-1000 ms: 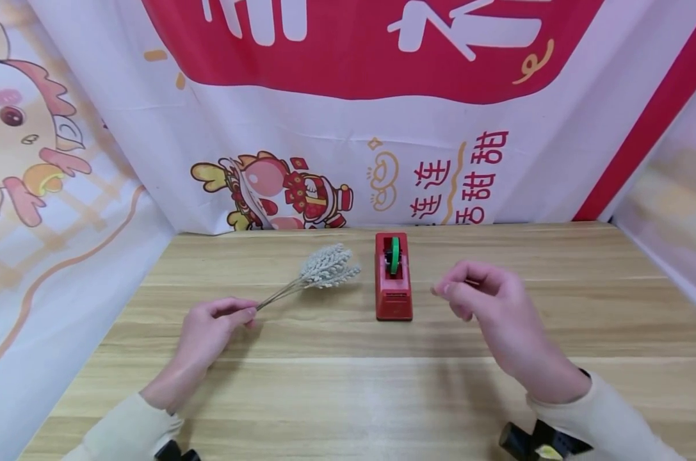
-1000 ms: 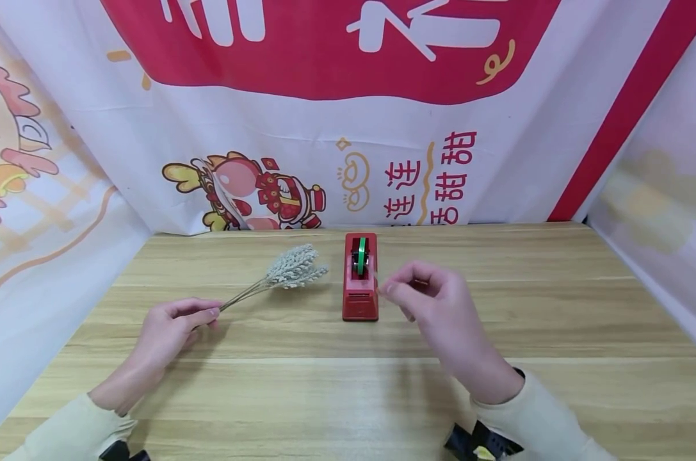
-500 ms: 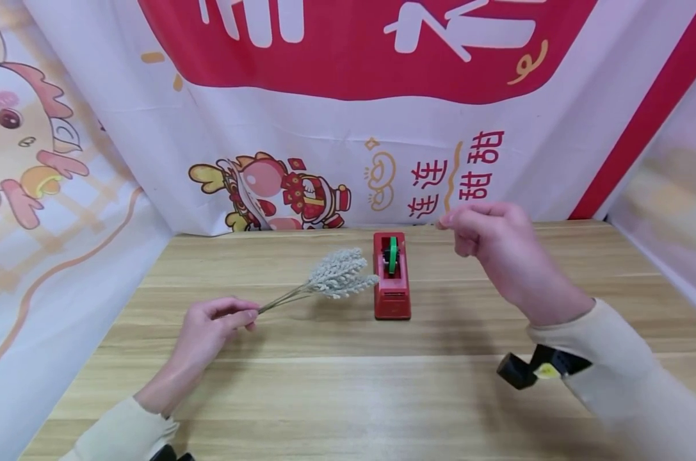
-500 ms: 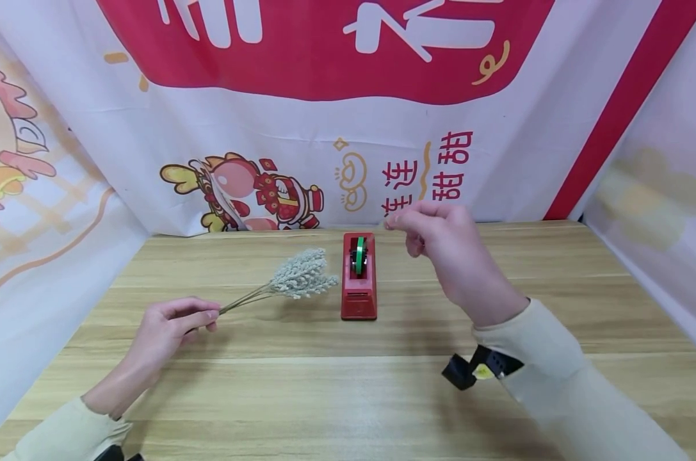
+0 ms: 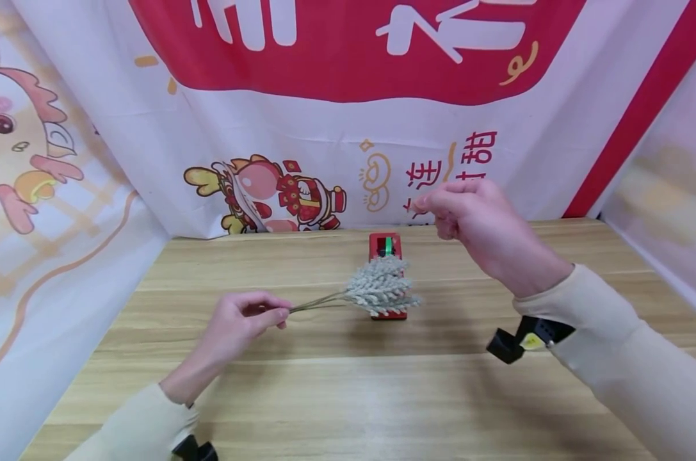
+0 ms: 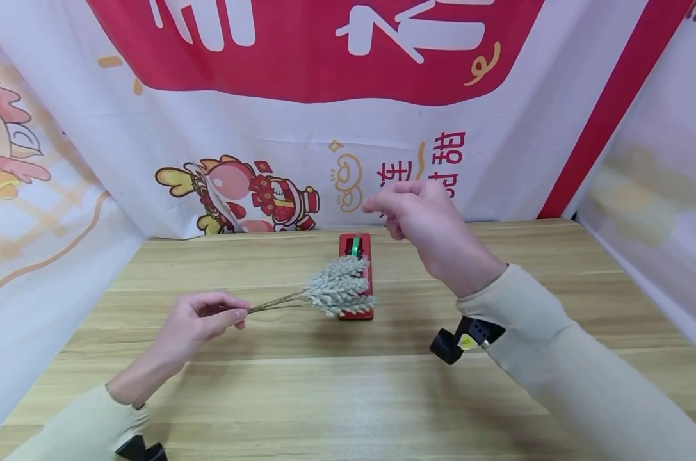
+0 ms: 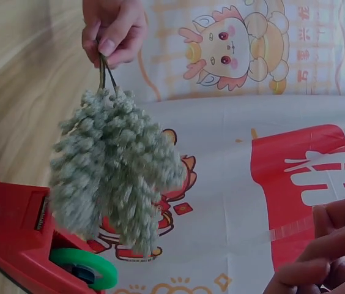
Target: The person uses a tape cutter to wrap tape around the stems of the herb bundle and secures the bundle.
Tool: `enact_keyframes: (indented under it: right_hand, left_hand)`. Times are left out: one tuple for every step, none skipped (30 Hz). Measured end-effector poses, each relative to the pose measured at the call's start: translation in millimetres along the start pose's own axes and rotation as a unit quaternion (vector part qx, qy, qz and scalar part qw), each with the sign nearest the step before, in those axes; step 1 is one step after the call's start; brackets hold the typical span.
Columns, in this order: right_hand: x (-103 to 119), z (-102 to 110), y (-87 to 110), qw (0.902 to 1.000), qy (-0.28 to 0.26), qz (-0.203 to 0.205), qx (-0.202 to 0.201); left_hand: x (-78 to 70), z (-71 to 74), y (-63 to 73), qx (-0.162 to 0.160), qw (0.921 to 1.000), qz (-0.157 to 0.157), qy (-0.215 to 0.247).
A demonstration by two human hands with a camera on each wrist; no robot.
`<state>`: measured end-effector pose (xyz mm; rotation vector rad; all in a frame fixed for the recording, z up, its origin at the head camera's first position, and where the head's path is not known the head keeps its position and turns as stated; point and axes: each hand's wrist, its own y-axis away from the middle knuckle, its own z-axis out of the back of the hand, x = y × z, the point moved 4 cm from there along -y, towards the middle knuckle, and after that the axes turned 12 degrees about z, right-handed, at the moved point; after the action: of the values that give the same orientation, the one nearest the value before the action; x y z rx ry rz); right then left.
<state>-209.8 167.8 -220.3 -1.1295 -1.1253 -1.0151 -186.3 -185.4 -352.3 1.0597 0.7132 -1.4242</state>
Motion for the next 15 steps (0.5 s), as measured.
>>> enact_keyframes:
  right_hand:
    - [0.4,-0.5,0.0,1.0,0.004,-0.001,0.0]
    - [0.7,-0.9,0.1,1.0,0.005,-0.003,0.0]
    - [1.1,-1.3,0.3,1.0,0.007,-0.006,-0.001]
    - [1.4,-1.3,0.4,0.9999,0.011,-0.008,0.001]
    - [1.8,-1.6,0.6,0.9998,0.015,-0.011,0.002]
    - [2.1,-1.9,0.9,0.9997,0.019,-0.015,0.004]
    - [2.3,-2.2,1.6,0.9994,0.026,-0.02,0.007]
    - [2.5,-2.7,2.2,0.9991,0.032,-0.025,0.009]
    - [2.6,-3.2,3.2,0.9988,0.037,-0.029,0.011]
    - [2.5,-3.5,4.5,0.9983,0.046,-0.032,0.015]
    - [2.4,-4.0,6.3,0.9979,0.052,-0.036,0.016]
    - [2.3,-4.4,8.2,0.9975,0.057,-0.038,0.017]
    - [2.1,-5.1,10.2,0.9971,0.063,-0.039,0.018]
    - [1.7,-6.1,12.1,0.997,0.064,-0.039,0.02]
    - [1.0,-7.2,13.9,0.997,0.065,-0.038,0.021]
  left_hand:
    - [-3.0,-5.1,-1.2,0.008,0.9999,-0.009,-0.001]
    - [-5.8,-10.8,-2.6,0.015,0.9998,-0.016,-0.002]
    - [-8.5,-16.9,-4.1,0.023,0.9995,-0.022,-0.003]
    - [-11.4,-23.9,-5.9,0.031,0.9991,-0.028,-0.005]
    - [-14.3,-31.0,-7.5,0.037,0.9988,-0.029,-0.008]
    - [-17.4,-38.2,-8.8,0.042,0.9985,-0.032,-0.013]
    - [-20.4,-45.5,-10.2,0.046,0.9982,-0.035,-0.018]
    - [-23.4,-52.7,-11.3,0.051,0.9977,-0.04,-0.023]
    - [-26.8,-59.8,-12.2,0.054,0.9971,-0.045,-0.028]
    - [-30.3,-66.6,-12.9,0.055,0.9965,-0.054,-0.033]
    - [-33.9,-73.1,-13.4,0.055,0.9958,-0.064,-0.037]
    - [-37.7,-79.1,-13.8,0.054,0.995,-0.074,-0.039]
    - [-41.1,-84.2,-14.0,0.052,0.9942,-0.085,-0.04]
    - [-44.5,-88.5,-13.9,0.047,0.9936,-0.094,-0.043]
    - [-47.4,-92.2,-13.8,0.039,0.993,-0.102,-0.044]
